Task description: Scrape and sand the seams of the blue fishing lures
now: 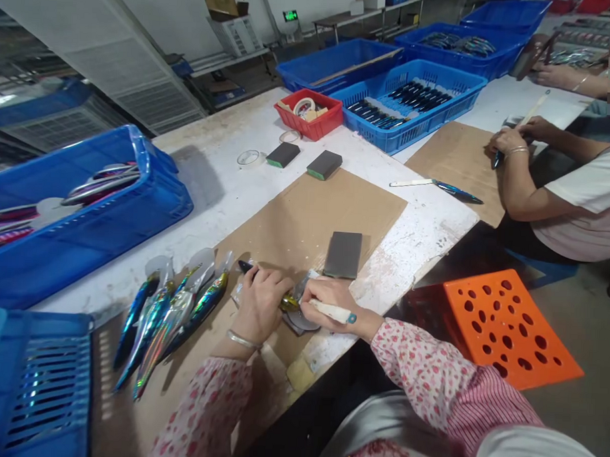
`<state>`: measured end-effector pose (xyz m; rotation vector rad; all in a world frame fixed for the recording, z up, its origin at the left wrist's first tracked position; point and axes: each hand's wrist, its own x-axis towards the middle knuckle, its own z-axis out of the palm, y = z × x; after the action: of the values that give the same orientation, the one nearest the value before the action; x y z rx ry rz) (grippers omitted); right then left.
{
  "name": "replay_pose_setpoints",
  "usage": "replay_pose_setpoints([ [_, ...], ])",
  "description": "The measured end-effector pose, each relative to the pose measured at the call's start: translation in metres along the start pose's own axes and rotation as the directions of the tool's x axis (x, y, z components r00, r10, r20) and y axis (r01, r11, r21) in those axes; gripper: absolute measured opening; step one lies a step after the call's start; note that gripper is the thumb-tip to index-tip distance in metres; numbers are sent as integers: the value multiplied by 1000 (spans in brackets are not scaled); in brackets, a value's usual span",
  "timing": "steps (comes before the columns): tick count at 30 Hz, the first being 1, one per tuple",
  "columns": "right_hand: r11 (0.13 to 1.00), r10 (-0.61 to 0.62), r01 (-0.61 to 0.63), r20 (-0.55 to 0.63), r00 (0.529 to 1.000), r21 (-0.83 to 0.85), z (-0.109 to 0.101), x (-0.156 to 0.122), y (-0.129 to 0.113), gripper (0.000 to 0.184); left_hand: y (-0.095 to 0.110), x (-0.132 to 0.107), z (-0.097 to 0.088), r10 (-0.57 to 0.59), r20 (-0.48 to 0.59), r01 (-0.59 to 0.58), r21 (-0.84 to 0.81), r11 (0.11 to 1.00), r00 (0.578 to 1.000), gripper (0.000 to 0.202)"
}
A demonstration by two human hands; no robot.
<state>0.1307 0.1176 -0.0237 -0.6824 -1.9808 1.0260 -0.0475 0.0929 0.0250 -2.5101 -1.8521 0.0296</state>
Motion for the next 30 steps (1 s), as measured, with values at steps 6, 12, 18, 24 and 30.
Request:
replay_pose_setpoints([
  [6, 995, -45, 43, -12, 999, -91, 4, 0, -3, 12, 1, 1, -2, -6, 3, 6, -5, 1000, 1000, 29],
  [12, 985, -55, 58, 25, 998, -161, 5, 0, 1, 10, 1, 1, -3, -5, -6, 5, -12, 1000, 1000, 29],
  [18, 980, -77, 90, 75, 994, -179, 5, -1, 3, 12, 2, 1, -2, -1, -28, 0, -36, 999, 1000, 28],
  [24, 985, -95, 107, 93, 991, -136, 1, -2, 2, 10, 1, 0, -2, 6, -28, -7, -13, 1000, 1000, 28],
  [30, 996, -62, 66, 72, 995, -60, 4, -3, 11, 12, 2, 5, -4, -21, 25, 21, 20, 1000, 999, 30],
])
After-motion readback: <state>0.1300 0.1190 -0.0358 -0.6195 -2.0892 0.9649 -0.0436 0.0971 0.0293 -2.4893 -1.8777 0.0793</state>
